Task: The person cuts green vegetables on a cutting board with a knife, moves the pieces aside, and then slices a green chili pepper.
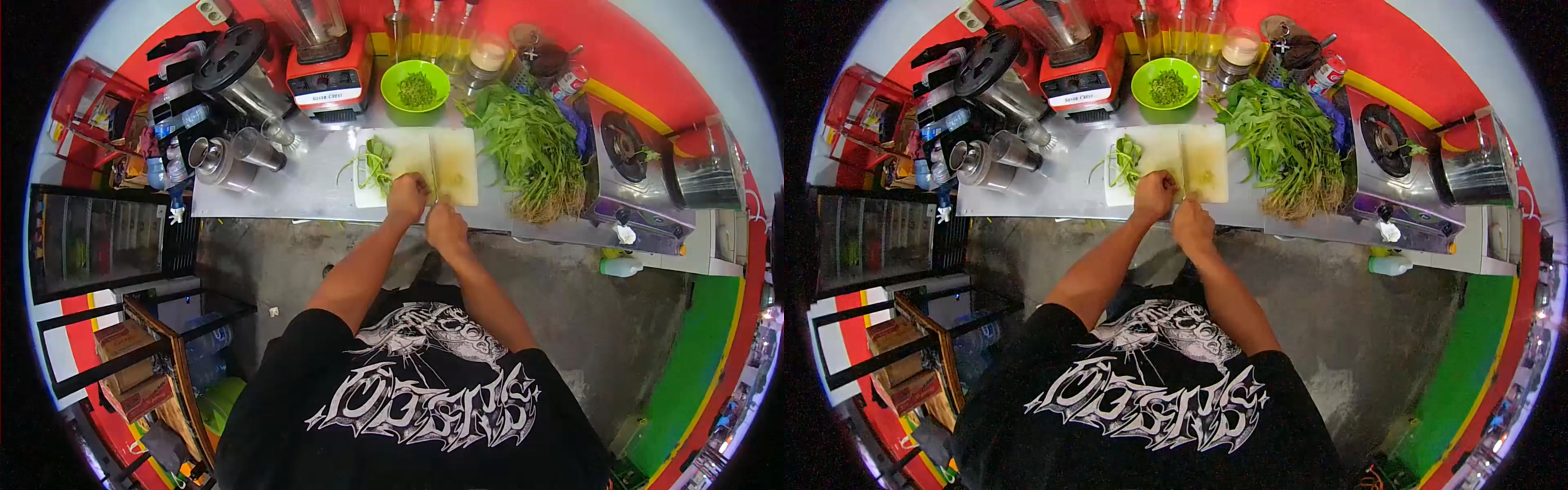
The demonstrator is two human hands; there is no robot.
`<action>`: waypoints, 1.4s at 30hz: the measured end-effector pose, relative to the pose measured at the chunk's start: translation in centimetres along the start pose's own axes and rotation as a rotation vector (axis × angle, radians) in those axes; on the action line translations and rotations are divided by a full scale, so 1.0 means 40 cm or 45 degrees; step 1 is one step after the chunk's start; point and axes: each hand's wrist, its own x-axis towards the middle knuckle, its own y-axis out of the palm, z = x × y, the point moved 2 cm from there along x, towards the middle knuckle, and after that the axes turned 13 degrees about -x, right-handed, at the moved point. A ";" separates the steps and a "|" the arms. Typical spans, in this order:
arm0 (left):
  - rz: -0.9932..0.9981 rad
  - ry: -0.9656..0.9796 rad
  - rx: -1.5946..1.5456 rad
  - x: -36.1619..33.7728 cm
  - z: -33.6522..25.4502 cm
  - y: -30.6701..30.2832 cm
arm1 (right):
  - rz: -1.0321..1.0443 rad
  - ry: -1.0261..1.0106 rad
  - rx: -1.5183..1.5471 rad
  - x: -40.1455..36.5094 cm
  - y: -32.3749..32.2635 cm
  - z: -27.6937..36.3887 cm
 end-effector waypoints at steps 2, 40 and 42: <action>0.009 -0.088 -0.004 0.004 0.000 0.002 | -0.003 0.005 0.014 0.012 0.015 -0.012; 0.062 -0.048 0.001 0.019 0.006 -0.006 | 0.106 -0.109 -0.035 0.014 -0.001 0.002; 0.087 -0.079 0.013 0.018 0.004 -0.008 | 0.116 -0.006 -0.046 0.029 0.018 0.004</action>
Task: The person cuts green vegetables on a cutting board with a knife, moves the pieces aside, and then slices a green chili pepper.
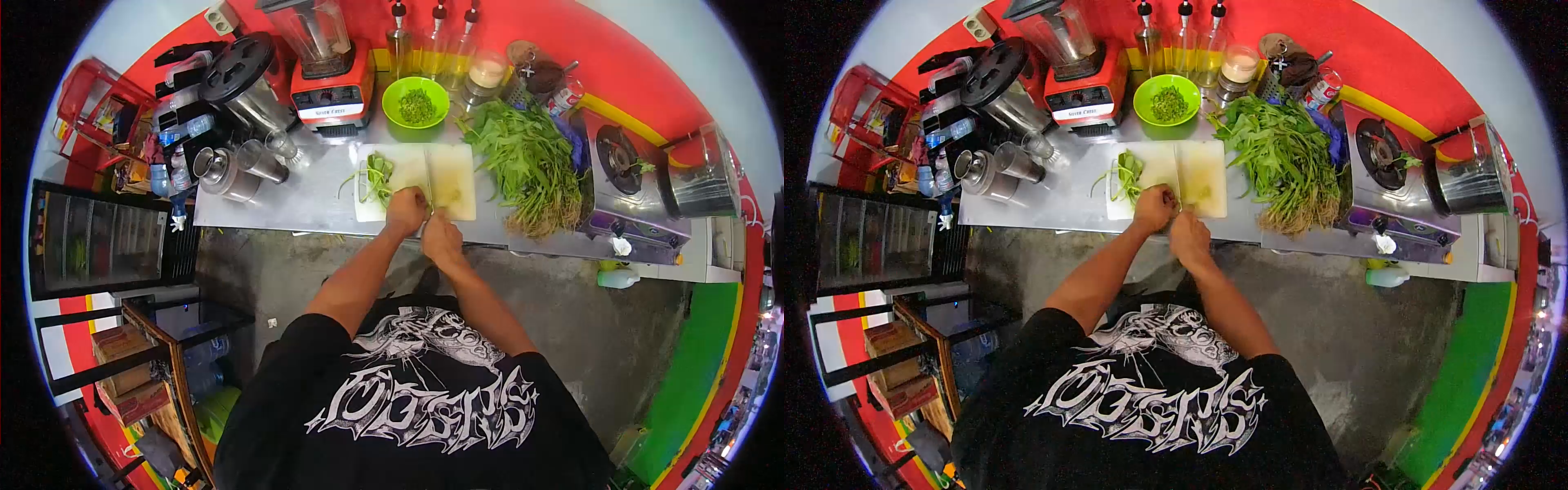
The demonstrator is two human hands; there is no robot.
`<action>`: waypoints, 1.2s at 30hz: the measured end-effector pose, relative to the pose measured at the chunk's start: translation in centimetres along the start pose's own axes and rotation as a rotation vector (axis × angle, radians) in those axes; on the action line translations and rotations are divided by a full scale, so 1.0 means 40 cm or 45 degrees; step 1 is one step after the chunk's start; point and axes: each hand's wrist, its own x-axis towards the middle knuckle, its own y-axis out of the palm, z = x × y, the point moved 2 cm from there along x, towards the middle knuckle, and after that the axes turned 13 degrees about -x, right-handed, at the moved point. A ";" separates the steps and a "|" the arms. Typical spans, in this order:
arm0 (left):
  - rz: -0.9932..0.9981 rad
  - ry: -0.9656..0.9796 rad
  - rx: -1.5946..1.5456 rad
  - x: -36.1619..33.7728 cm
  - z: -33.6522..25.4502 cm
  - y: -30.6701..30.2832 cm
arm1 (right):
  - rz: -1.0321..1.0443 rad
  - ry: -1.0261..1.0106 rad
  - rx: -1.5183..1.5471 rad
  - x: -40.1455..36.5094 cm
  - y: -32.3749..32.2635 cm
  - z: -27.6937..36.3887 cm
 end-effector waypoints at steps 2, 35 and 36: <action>-0.015 -0.001 0.005 0.003 0.000 -0.003 | -0.012 -0.030 0.010 0.024 0.002 -0.002; -0.074 0.261 -0.180 -0.067 0.025 -0.023 | 0.061 -0.042 -0.007 -0.031 -0.034 0.028; -0.058 0.268 -0.154 -0.068 0.026 -0.026 | 0.059 -0.041 -0.006 -0.033 -0.035 0.027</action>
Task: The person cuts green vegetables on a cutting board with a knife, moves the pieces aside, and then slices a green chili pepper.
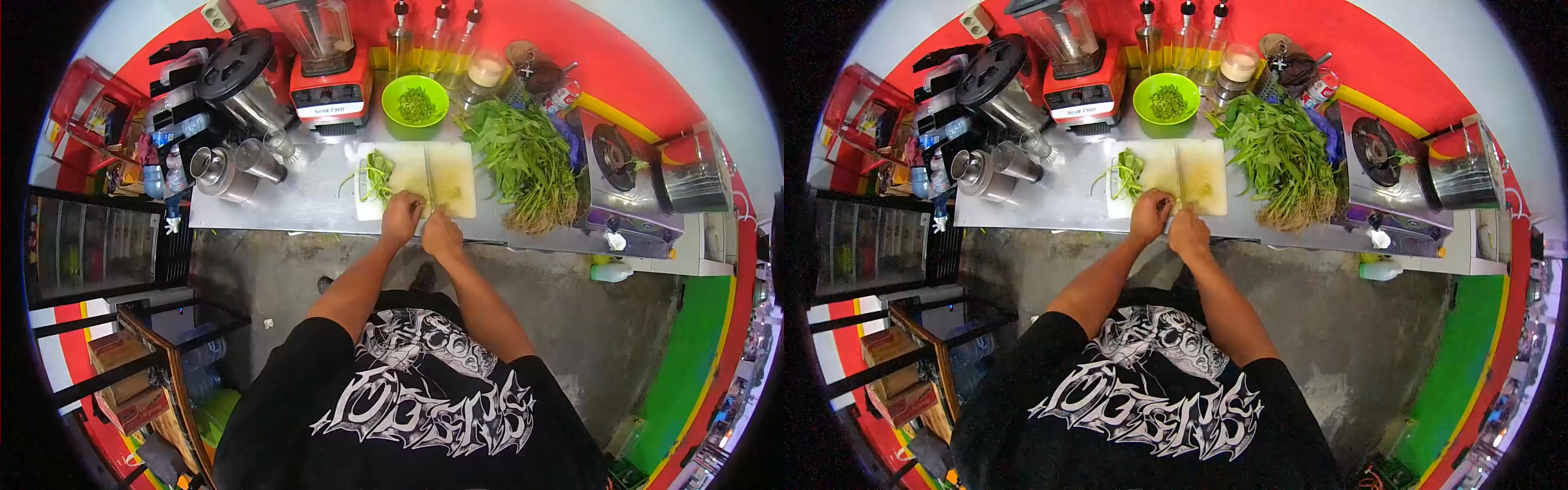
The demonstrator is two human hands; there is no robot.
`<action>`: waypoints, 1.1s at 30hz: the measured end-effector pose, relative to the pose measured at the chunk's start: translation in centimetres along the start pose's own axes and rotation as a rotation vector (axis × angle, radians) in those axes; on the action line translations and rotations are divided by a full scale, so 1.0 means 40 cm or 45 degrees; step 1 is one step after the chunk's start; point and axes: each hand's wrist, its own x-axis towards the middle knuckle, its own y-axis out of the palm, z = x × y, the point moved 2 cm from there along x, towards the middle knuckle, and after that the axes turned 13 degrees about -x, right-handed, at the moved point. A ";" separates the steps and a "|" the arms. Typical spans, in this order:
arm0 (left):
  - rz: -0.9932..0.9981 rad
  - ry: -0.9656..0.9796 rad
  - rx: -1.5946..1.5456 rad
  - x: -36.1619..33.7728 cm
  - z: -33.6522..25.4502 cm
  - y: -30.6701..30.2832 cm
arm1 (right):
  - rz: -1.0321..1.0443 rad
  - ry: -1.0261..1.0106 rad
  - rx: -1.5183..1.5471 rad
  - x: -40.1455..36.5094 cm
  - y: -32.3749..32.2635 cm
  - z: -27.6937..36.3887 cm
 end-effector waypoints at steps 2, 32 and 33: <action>0.003 0.028 0.004 0.001 0.003 -0.003 | -0.041 0.043 0.029 -0.012 -0.001 0.000; 0.195 0.247 0.022 0.018 0.012 -0.059 | -0.085 0.116 0.055 0.002 0.074 0.010; 0.208 0.210 0.045 0.022 0.009 -0.059 | -0.085 0.122 0.062 0.009 0.058 0.009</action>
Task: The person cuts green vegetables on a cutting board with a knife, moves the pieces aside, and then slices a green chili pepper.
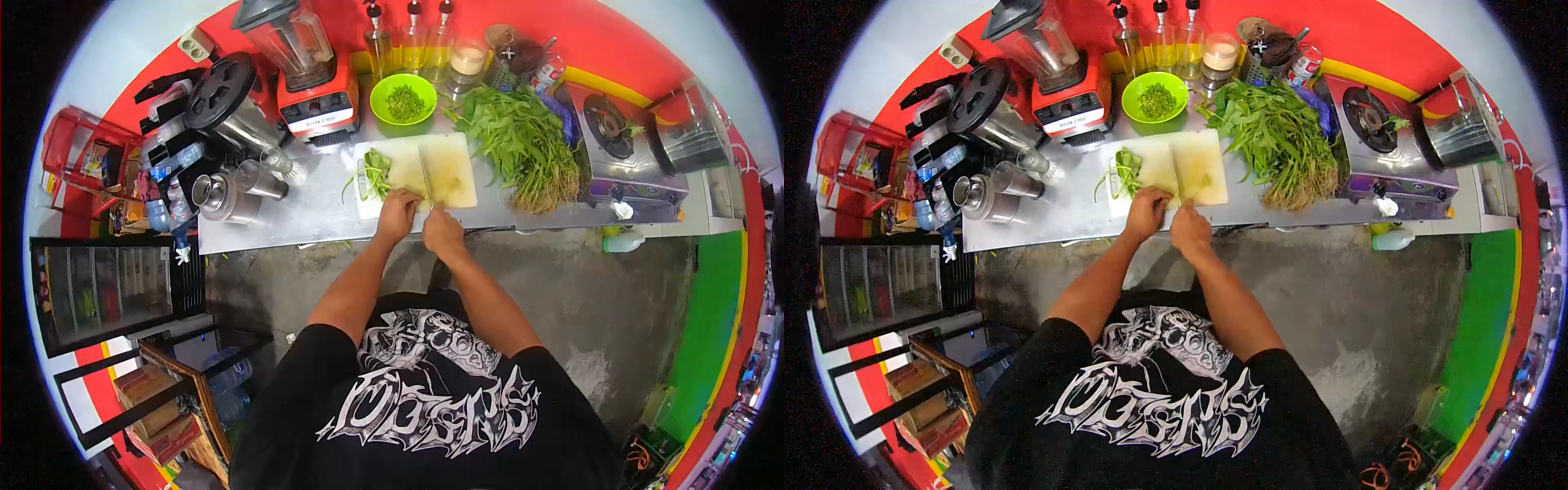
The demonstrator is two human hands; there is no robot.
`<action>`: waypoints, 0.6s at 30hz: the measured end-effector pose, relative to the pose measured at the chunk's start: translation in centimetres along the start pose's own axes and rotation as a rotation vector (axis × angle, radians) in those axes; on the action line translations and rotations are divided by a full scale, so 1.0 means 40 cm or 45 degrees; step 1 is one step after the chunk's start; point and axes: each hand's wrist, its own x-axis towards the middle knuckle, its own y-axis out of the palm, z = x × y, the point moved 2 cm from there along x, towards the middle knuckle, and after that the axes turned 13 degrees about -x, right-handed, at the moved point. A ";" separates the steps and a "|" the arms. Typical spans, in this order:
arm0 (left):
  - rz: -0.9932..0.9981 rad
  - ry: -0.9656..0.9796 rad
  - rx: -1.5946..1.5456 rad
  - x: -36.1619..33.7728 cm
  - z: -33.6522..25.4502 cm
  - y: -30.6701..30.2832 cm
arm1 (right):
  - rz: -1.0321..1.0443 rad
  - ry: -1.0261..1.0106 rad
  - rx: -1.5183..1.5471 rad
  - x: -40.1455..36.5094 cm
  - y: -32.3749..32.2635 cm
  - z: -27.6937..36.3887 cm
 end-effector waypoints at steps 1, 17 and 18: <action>0.007 0.001 0.000 0.001 0.005 0.002 | 0.021 -0.022 -0.021 0.006 -0.024 0.003; 0.023 -0.183 -0.054 0.030 0.009 -0.010 | 0.127 -0.086 -0.023 0.019 -0.019 0.023; 0.065 -0.308 -0.047 0.032 0.016 -0.006 | 0.086 -0.040 -0.029 0.011 -0.010 0.026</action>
